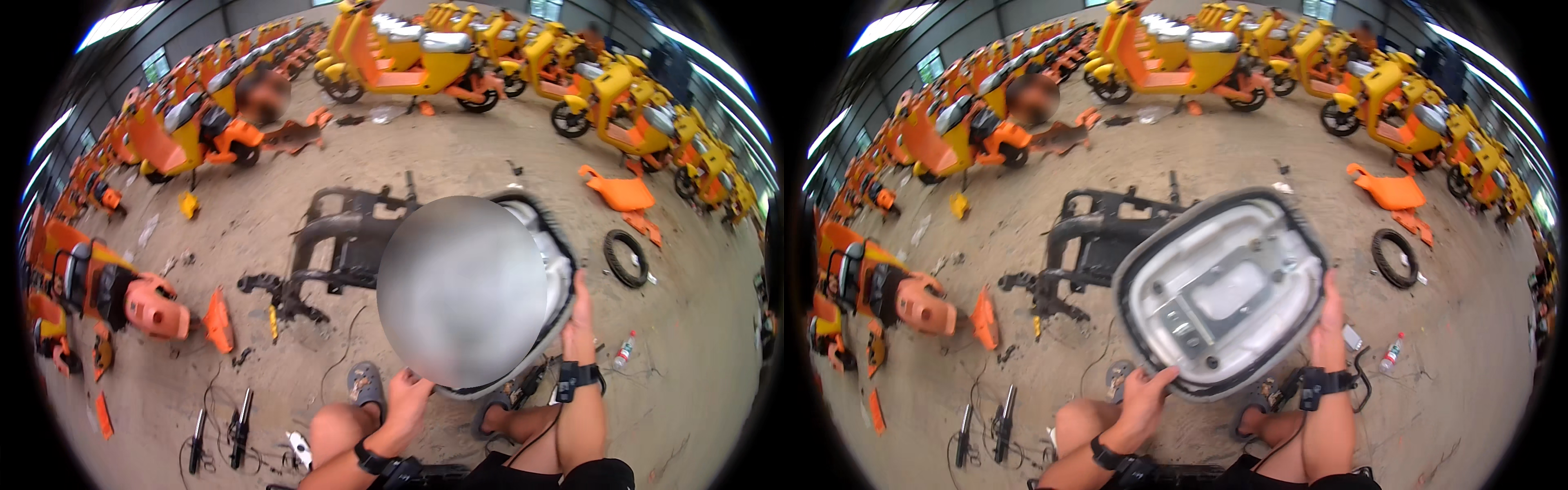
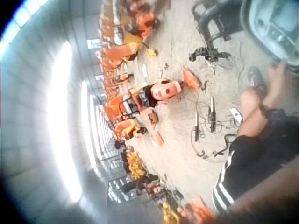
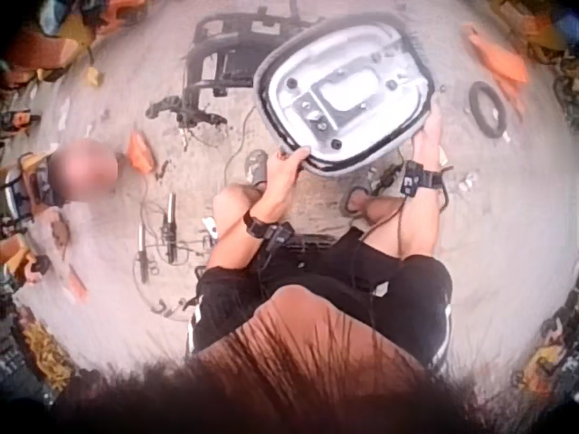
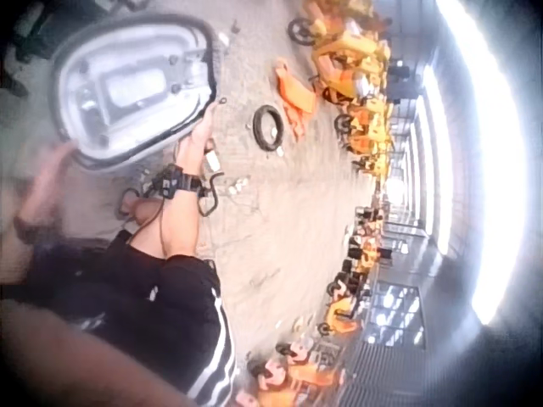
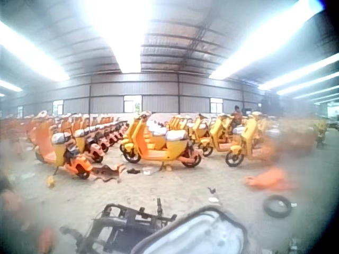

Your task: The person assembles a scooter seat base by placing screws into the metal frame and tightening them by hand.

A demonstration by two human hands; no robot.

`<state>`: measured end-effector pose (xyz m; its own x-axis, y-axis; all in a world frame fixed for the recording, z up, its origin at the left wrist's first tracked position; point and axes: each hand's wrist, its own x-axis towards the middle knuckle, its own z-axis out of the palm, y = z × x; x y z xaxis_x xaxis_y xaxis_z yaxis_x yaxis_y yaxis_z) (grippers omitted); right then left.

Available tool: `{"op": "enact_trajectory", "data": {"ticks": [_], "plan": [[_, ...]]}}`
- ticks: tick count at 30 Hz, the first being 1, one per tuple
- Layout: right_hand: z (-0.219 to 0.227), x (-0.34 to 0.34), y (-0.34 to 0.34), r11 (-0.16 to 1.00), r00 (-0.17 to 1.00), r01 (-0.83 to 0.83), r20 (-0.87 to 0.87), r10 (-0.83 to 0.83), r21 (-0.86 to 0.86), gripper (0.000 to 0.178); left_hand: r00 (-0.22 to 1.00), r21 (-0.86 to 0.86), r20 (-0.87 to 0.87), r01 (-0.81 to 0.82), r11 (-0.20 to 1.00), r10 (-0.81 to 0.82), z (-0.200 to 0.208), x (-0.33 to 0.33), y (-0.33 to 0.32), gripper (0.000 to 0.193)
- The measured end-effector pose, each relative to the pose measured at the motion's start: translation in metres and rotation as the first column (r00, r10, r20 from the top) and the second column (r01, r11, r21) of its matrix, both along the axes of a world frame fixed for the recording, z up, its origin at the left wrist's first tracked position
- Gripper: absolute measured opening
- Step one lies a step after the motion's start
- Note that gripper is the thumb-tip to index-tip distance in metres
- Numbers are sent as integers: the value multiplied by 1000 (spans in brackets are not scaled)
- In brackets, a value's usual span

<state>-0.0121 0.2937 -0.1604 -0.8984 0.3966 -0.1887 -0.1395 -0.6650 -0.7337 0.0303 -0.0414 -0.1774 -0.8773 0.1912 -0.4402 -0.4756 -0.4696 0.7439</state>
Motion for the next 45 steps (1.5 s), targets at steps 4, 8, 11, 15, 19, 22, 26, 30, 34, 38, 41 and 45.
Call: {"op": "enact_trajectory", "data": {"ticks": [4,8,11,15,19,22,26,30,34,38,41,45], "plan": [[-19,-18,0,990,990,120,69,-125,75,48,996,42,0,94,995,-95,3,3,-11,29],[-11,-21,0,953,956,219,147,-252,209,46,994,-35,-1,110,993,-110,-3,13,-2,29],[-22,-27,4,744,874,300,141,-465,597,51,995,-1,-17,95,995,-95,-3,22,11,24],[-31,-33,15,472,797,208,132,-589,857,37,998,67,-16,67,995,-66,-7,29,22,19],[-29,-25,4,243,747,314,-80,-660,918,34,999,97,25,20,995,-23,-4,28,24,23],[19,1,-26,237,798,320,-126,-590,917,35,995,106,89,34,994,-43,0,26,24,45],[48,25,-82,472,968,165,-50,-247,866,26,982,136,157,79,988,-101,-2,27,21,47],[53,45,-100,471,998,-62,50,38,880,13,976,177,170,107,978,-137,-7,26,34,47],[57,43,-101,209,990,-52,22,142,977,12,969,223,233,32,974,-86,-2,25,30,25],[61,43,-95,238,989,-127,140,-38,963,18,954,238,254,98,966,-159,-3,21,21,43],[69,43,-91,197,984,-106,131,-119,975,22,958,228,214,140,964,-190,1,18,18,43],[78,51,-89,110,980,-185,175,97,977,20,963,233,204,127,964,-176,6,20,21,39]]}}
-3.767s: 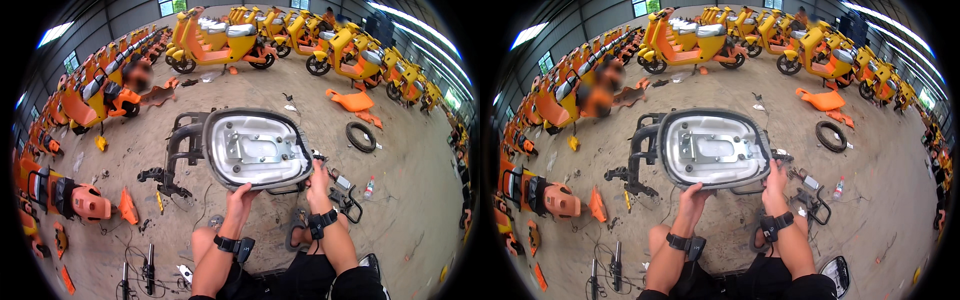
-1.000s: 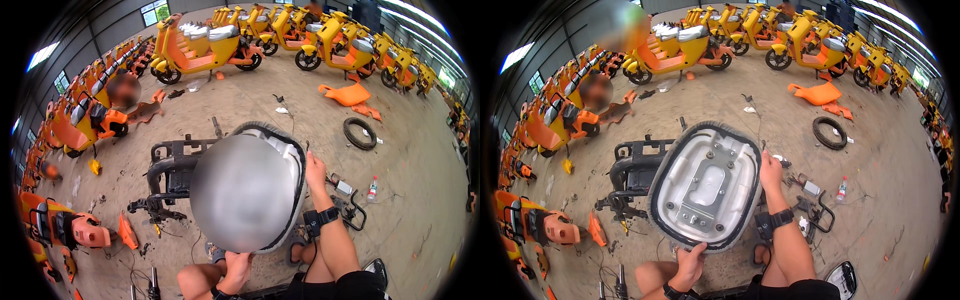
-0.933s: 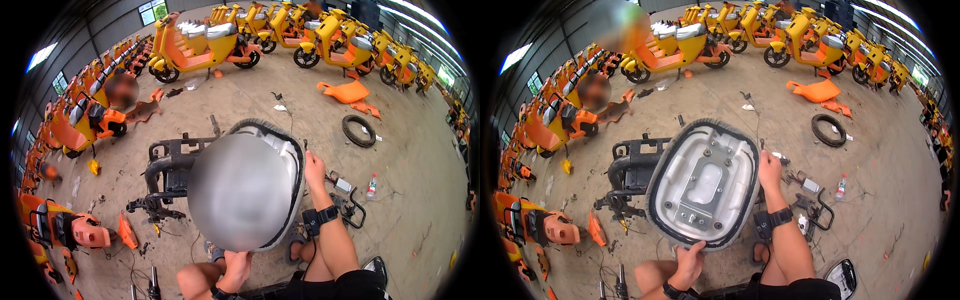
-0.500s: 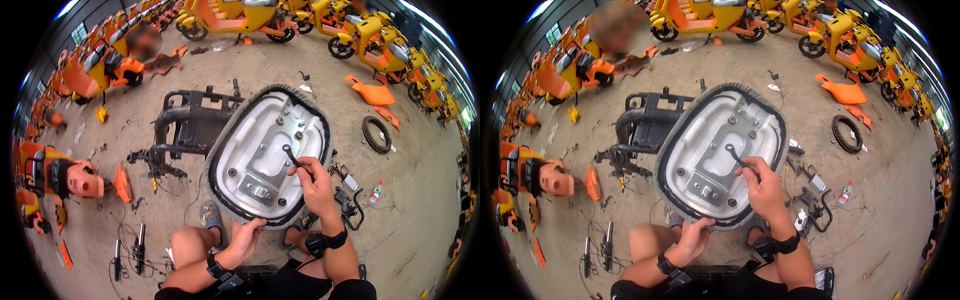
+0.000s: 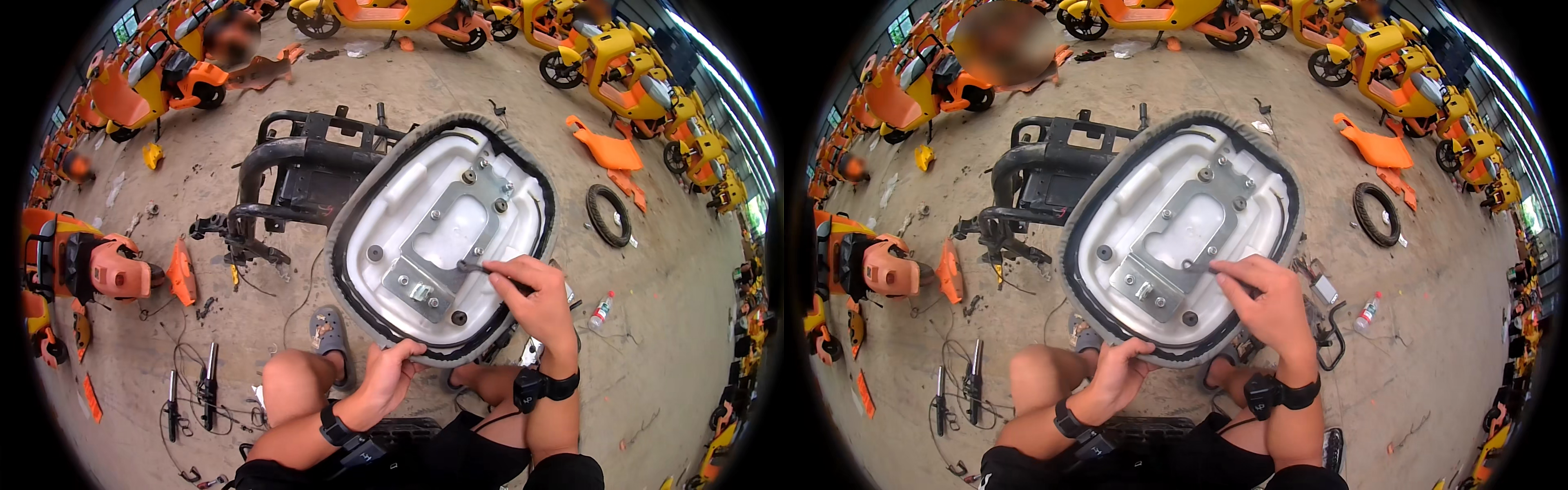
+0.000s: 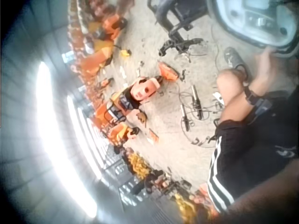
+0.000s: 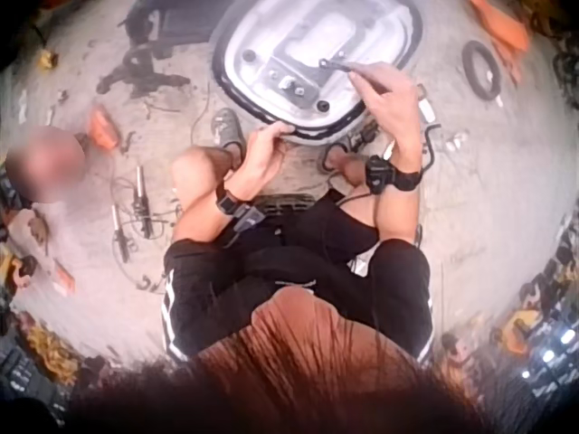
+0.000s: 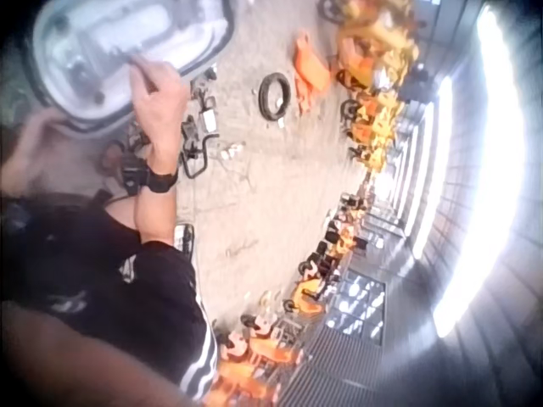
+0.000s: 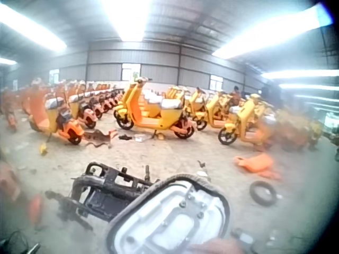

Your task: The person assembles a scooter seat base by placing screws into the metal frame and tightening them by hand.

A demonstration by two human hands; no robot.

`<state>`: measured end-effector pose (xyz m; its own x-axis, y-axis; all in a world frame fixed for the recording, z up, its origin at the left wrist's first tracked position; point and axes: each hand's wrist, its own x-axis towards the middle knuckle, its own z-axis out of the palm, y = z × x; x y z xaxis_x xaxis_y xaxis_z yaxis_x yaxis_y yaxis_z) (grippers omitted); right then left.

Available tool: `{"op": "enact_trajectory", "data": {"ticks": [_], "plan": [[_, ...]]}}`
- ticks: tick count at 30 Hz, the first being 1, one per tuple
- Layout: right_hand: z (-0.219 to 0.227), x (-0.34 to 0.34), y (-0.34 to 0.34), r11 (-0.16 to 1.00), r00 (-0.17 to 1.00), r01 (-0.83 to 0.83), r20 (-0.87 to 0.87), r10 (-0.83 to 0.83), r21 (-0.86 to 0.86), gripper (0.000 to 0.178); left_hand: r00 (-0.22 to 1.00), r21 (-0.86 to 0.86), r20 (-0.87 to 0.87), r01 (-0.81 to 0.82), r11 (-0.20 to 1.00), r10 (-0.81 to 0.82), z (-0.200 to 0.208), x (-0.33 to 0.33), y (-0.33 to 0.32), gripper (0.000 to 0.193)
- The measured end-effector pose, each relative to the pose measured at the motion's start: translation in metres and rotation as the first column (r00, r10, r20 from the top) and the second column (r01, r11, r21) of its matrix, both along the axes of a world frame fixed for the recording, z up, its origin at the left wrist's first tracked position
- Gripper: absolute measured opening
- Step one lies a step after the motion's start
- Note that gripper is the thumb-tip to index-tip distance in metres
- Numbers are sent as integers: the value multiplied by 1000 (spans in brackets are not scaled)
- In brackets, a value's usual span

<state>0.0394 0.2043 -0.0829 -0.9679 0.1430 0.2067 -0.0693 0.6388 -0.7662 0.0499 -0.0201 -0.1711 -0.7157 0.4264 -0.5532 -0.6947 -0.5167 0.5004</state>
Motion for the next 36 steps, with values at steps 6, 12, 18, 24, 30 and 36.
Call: {"op": "enact_trajectory", "data": {"ticks": [6,12,18,24,30,36], "plan": [[-5,4,-4,962,960,-231,-125,249,144,30,999,-10,-21,-47,999,47,2,1,0,30],[-17,2,-7,917,934,-271,-151,324,293,38,999,30,-23,-39,999,39,11,-1,0,30],[-12,4,-12,926,947,-249,-129,293,283,39,998,5,-43,-44,999,44,3,-1,0,29],[-11,6,-11,919,951,-262,-85,298,293,35,998,7,-40,-42,999,43,9,-2,-1,29],[-5,12,-17,917,961,-272,32,275,293,25,998,-12,-40,-45,999,45,10,-3,-4,30],[6,24,-44,940,840,-64,491,232,-335,32,993,-54,-92,63,997,-68,9,0,-4,38]]}}
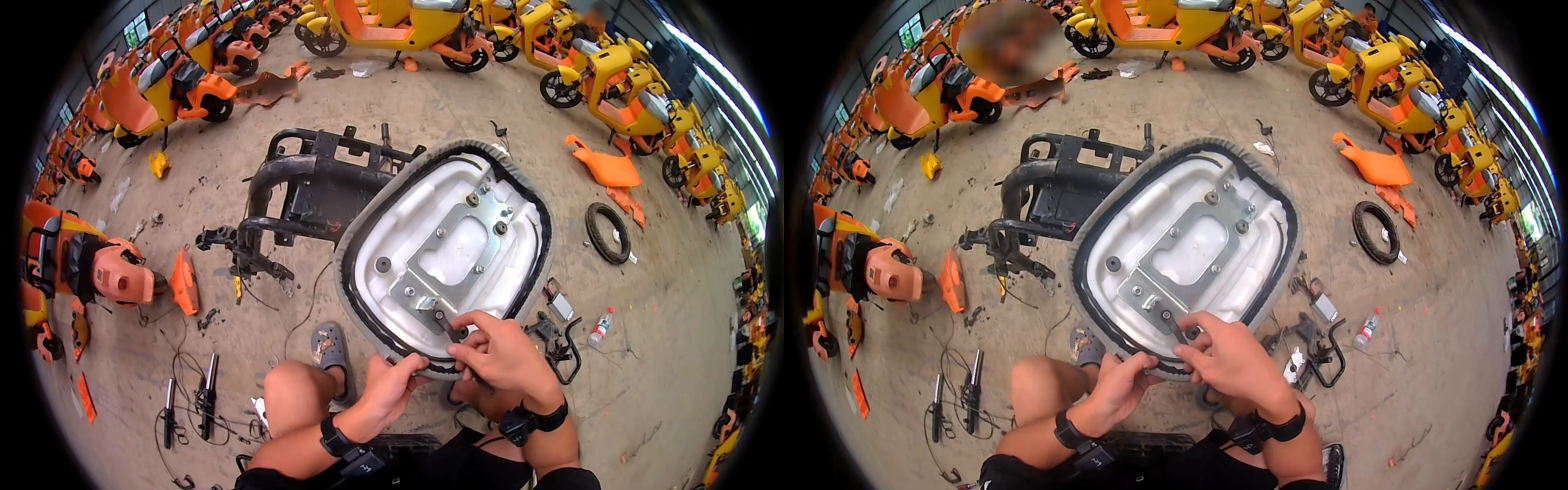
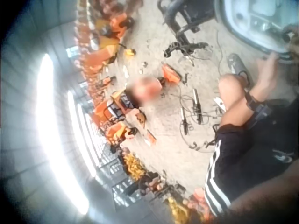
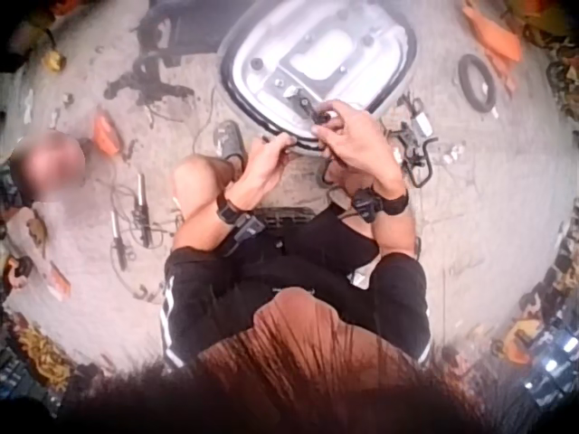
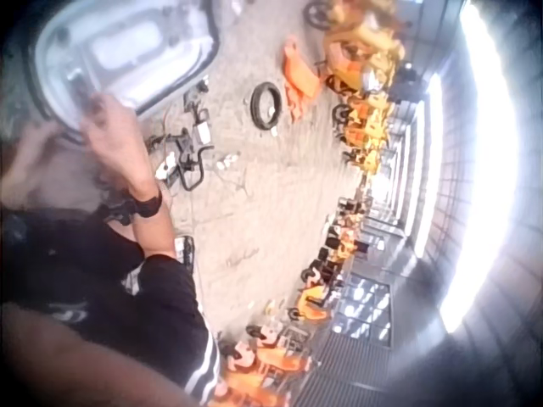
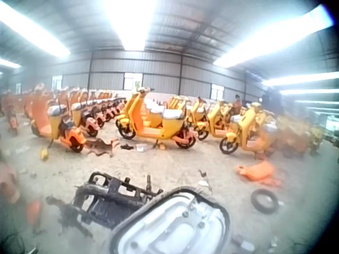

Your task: The person assembles a scooter seat base by placing screws into the metal frame and tightening them by hand.

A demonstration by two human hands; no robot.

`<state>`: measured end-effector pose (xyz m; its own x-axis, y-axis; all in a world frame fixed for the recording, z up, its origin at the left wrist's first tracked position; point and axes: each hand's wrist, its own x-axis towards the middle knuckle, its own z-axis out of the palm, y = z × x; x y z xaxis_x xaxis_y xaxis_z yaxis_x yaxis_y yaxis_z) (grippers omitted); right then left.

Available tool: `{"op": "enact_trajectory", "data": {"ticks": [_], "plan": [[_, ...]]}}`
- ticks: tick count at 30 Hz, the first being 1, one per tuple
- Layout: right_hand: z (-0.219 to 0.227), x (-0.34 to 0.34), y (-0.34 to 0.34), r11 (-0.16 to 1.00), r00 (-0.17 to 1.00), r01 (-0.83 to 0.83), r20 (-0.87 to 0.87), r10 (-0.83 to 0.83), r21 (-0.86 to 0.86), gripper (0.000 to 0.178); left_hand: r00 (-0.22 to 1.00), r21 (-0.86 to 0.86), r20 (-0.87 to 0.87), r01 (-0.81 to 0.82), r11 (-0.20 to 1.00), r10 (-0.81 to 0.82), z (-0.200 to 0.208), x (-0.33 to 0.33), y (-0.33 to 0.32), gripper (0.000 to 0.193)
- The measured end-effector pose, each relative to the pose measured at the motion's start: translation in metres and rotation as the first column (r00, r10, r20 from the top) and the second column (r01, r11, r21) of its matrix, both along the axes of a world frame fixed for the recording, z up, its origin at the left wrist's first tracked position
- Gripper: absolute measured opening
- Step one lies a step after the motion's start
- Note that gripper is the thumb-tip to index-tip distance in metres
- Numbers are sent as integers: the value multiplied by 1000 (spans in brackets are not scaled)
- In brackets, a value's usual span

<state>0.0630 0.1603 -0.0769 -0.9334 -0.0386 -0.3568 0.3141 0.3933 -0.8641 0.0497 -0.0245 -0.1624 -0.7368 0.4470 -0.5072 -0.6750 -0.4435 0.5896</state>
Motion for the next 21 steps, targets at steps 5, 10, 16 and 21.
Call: {"op": "enact_trajectory", "data": {"ticks": [5,10,16,21], "plan": [[-9,-3,1,971,995,27,99,-4,-238,26,1000,90,25,15,996,-17,4,-1,2,29],[-6,-8,11,957,984,-30,157,79,-290,25,999,137,18,45,990,-48,-3,-2,0,29],[-10,-7,40,991,965,84,-240,-108,-107,23,999,91,43,20,996,-24,-9,-4,-1,45],[-22,-30,39,819,776,458,-604,-179,346,18,998,42,57,-12,999,10,-15,-3,-2,46]]}}
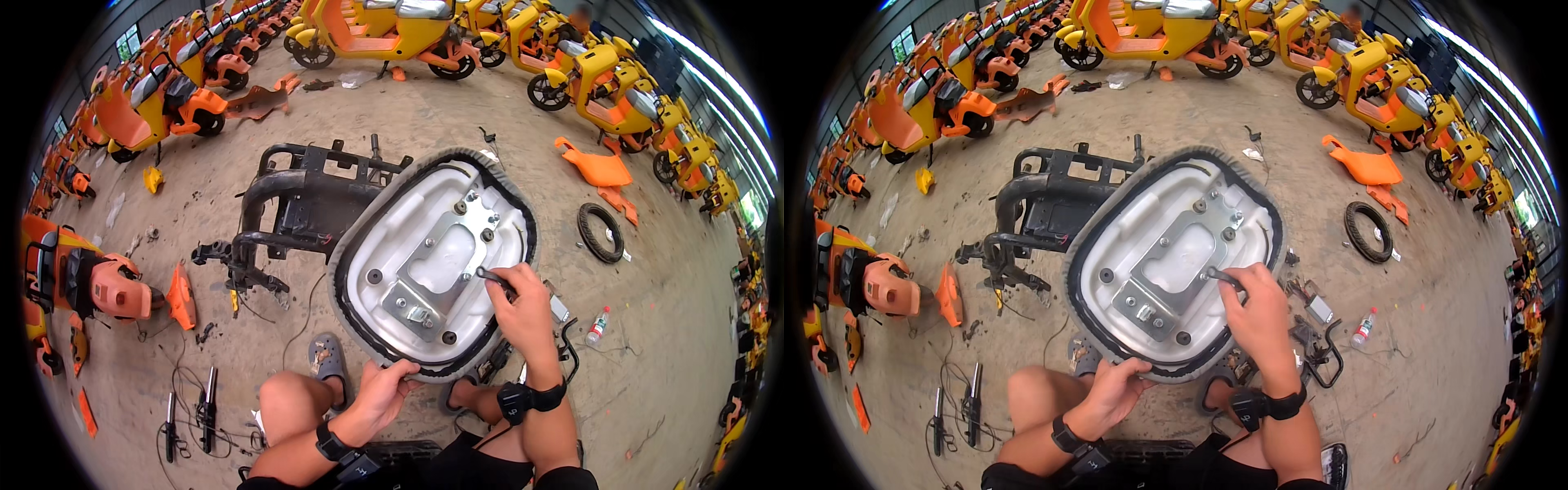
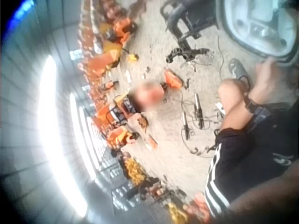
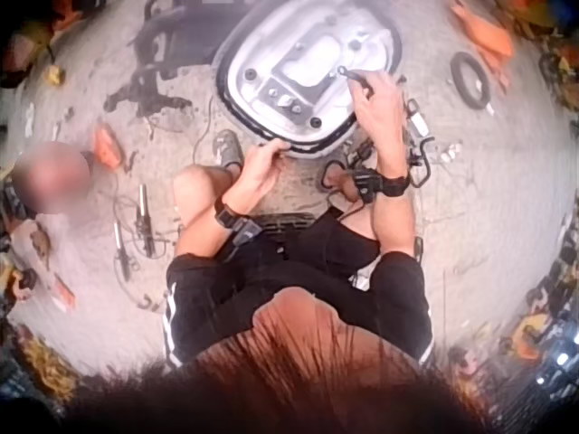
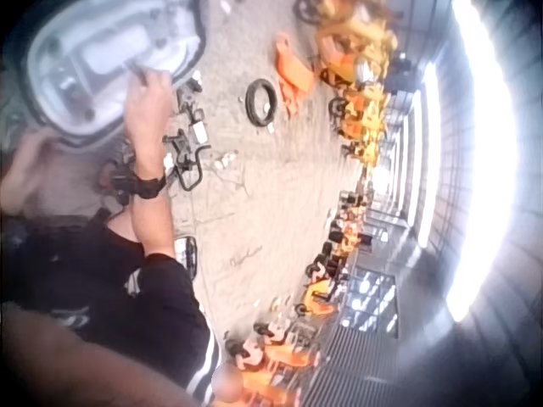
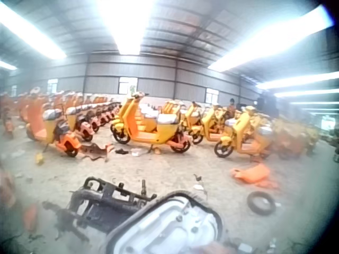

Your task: The person assembles a scooter seat base by placing screws into the metal frame and tightening them by hand.

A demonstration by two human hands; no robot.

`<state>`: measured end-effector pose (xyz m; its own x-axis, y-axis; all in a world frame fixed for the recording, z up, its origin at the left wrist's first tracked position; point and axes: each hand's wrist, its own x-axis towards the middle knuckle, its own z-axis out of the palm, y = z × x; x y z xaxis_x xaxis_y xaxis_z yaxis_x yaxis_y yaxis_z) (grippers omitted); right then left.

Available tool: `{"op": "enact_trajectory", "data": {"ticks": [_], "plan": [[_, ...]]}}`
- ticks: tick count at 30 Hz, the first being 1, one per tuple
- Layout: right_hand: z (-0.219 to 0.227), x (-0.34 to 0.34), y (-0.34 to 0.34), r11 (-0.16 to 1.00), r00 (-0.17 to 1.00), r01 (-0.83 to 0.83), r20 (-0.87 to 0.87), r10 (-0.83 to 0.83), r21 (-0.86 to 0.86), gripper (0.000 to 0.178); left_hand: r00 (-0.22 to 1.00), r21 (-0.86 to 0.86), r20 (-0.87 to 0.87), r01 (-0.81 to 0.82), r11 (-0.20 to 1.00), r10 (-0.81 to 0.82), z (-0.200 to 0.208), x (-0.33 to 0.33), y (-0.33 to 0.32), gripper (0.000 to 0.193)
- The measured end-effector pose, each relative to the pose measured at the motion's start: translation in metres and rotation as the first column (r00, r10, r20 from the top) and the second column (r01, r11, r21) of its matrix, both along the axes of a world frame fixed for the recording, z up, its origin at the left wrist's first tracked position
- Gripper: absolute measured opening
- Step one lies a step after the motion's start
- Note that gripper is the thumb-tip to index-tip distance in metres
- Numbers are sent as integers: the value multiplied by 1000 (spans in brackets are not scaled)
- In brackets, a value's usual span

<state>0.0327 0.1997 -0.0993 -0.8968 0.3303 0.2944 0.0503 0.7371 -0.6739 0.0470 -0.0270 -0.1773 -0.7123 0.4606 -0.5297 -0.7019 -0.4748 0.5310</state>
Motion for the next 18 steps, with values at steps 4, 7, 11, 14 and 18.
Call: {"op": "enact_trajectory", "data": {"ticks": [4,7,11,14,18], "plan": [[-16,-14,-2,991,990,-66,-117,80,113,22,1000,-27,-21,-6,1000,5,0,0,1,46],[-29,-20,3,986,990,-102,-81,113,132,23,999,-3,-34,-4,1000,4,1,-1,1,47],[-34,-23,1,980,993,-56,-92,75,190,19,1000,-34,-16,-11,999,10,-2,-1,0,48],[-33,-21,-7,986,997,21,-73,-9,166,15,1000,-26,-19,-9,1000,8,-3,-1,-1,48],[-27,-19,-8,991,988,-31,-147,50,127,15,1000,-8,-11,-3,1000,3,-3,-2,-2,48]]}}
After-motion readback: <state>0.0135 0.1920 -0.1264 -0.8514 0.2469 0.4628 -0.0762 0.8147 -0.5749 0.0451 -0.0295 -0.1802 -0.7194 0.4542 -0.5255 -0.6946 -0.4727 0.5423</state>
